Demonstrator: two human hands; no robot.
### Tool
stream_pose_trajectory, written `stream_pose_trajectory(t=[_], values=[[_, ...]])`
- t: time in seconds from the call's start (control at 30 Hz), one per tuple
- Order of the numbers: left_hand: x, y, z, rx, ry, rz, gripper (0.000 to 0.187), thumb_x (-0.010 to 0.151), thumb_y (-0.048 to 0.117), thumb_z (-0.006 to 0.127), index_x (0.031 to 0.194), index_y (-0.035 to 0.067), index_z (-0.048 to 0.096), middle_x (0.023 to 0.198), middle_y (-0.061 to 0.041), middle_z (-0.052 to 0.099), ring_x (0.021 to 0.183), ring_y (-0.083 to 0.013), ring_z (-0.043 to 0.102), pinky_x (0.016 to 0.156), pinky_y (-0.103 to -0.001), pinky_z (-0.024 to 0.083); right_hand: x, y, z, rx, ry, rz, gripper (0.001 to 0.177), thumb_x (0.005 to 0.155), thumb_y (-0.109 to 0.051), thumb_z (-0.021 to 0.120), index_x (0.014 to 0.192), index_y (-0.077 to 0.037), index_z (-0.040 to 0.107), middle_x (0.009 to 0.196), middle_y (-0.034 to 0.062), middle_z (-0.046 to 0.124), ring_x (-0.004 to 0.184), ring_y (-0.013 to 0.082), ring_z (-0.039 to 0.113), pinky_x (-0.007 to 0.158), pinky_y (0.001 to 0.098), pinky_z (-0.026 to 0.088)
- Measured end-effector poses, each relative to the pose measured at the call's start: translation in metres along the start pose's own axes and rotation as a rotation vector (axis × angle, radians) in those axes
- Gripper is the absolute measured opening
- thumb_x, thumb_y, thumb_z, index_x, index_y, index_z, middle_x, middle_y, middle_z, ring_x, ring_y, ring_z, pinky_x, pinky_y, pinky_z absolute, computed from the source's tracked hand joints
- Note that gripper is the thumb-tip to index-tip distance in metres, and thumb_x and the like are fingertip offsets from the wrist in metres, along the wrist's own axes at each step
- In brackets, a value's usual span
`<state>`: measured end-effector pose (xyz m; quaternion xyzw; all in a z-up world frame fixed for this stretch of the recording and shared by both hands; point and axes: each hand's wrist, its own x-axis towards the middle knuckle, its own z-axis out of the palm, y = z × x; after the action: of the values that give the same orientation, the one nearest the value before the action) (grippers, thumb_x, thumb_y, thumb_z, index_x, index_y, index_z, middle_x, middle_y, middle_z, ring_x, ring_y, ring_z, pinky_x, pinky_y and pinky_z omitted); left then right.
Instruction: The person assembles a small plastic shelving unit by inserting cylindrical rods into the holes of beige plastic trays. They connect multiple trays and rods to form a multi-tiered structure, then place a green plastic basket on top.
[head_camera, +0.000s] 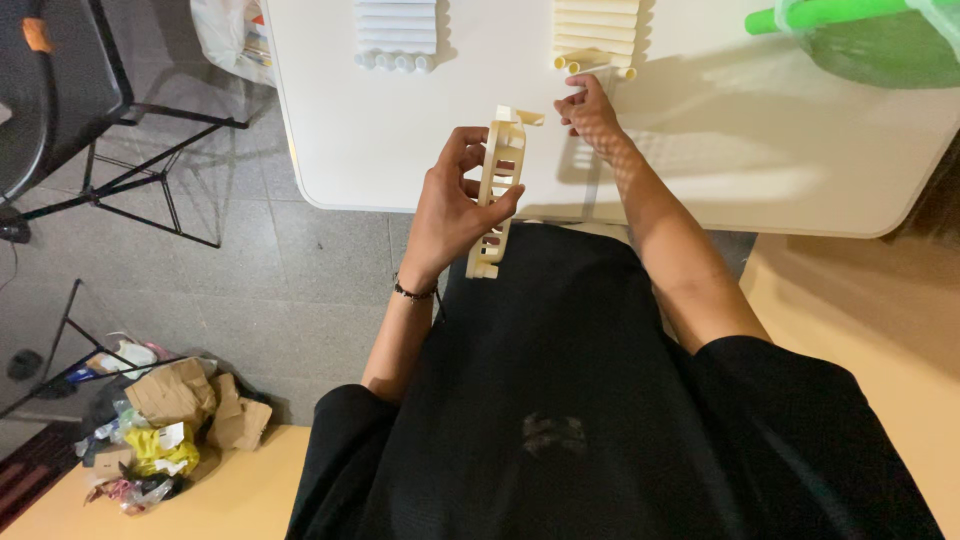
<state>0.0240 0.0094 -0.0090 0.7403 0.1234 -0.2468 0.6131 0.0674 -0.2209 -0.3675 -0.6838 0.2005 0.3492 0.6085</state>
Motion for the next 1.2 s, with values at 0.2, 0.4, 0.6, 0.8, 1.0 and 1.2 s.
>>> stream_pose_trajectory(t=[0.2, 0.4, 0.6, 0.8, 1.0, 1.2], values=[[0.000, 0.000, 0.002, -0.012, -0.015, 0.016, 0.060, 0.087, 0.006, 0.077, 0.135, -0.002, 0.043, 0.114, -0.016, 0.073, 0.077, -0.0165, 0.078, 0.052, -0.028, 0.065, -0.003, 0.008, 0.000, -0.051, 0.019, 0.032, 0.043, 0.095, -0.024, 0.075, 0.130, -0.010, 0.053, 0.101, 0.0006, 0.065, 0.083, 0.0106, 0.065, 0.067, 0.0295, 0.055], [-0.003, -0.008, 0.002, 0.004, -0.045, 0.054, 0.054, 0.086, 0.004, 0.079, 0.129, -0.002, 0.047, 0.114, -0.015, 0.074, 0.074, -0.0150, 0.077, 0.054, -0.026, 0.064, -0.032, 0.016, 0.008, 0.097, -0.084, 0.018, 0.039, 0.104, -0.043, 0.061, 0.124, -0.010, 0.056, 0.107, 0.0047, 0.064, 0.089, 0.0148, 0.065, 0.073, 0.0318, 0.057], [-0.008, -0.039, 0.006, -0.179, -0.135, 0.323, 0.050, 0.091, -0.001, 0.082, 0.128, -0.001, 0.049, 0.120, -0.015, 0.071, 0.091, -0.0158, 0.076, 0.071, -0.028, 0.065, -0.088, -0.004, 0.029, 0.562, -0.266, -0.121, 0.051, 0.102, -0.052, 0.055, 0.134, -0.012, 0.054, 0.127, 0.0053, 0.063, 0.113, 0.0159, 0.063, 0.097, 0.0359, 0.053], [-0.012, -0.068, 0.019, -0.188, -0.283, 0.530, 0.059, 0.089, 0.016, 0.090, 0.130, 0.004, 0.049, 0.117, -0.014, 0.070, 0.099, -0.0215, 0.077, 0.087, -0.034, 0.068, -0.100, -0.026, 0.015, 0.925, -0.349, -0.402, 0.050, 0.099, -0.042, 0.074, 0.131, -0.008, 0.057, 0.113, 0.0062, 0.062, 0.098, 0.0208, 0.064, 0.088, 0.0389, 0.054], [-0.015, -0.064, 0.017, -0.341, -0.528, 0.467, 0.094, 0.085, 0.074, 0.068, 0.143, 0.009, 0.034, 0.126, -0.016, 0.074, 0.101, -0.0223, 0.078, 0.084, -0.031, 0.066, -0.054, -0.061, -0.026, 1.079, -0.700, -0.739, 0.047, 0.094, -0.048, 0.072, 0.112, -0.006, 0.061, 0.096, 0.0033, 0.061, 0.080, 0.0120, 0.061, 0.065, 0.0255, 0.051], [-0.009, -0.028, 0.024, 0.010, -0.333, 0.469, 0.095, 0.089, 0.051, 0.082, 0.148, 0.003, 0.026, 0.133, -0.021, 0.066, 0.097, -0.0229, 0.077, 0.080, -0.031, 0.067, -0.069, -0.102, -0.037, 0.769, -0.137, -0.675, 0.042, 0.112, -0.045, 0.061, 0.104, -0.003, 0.058, 0.090, 0.0044, 0.053, 0.078, 0.0120, 0.053, 0.072, 0.0263, 0.045]])
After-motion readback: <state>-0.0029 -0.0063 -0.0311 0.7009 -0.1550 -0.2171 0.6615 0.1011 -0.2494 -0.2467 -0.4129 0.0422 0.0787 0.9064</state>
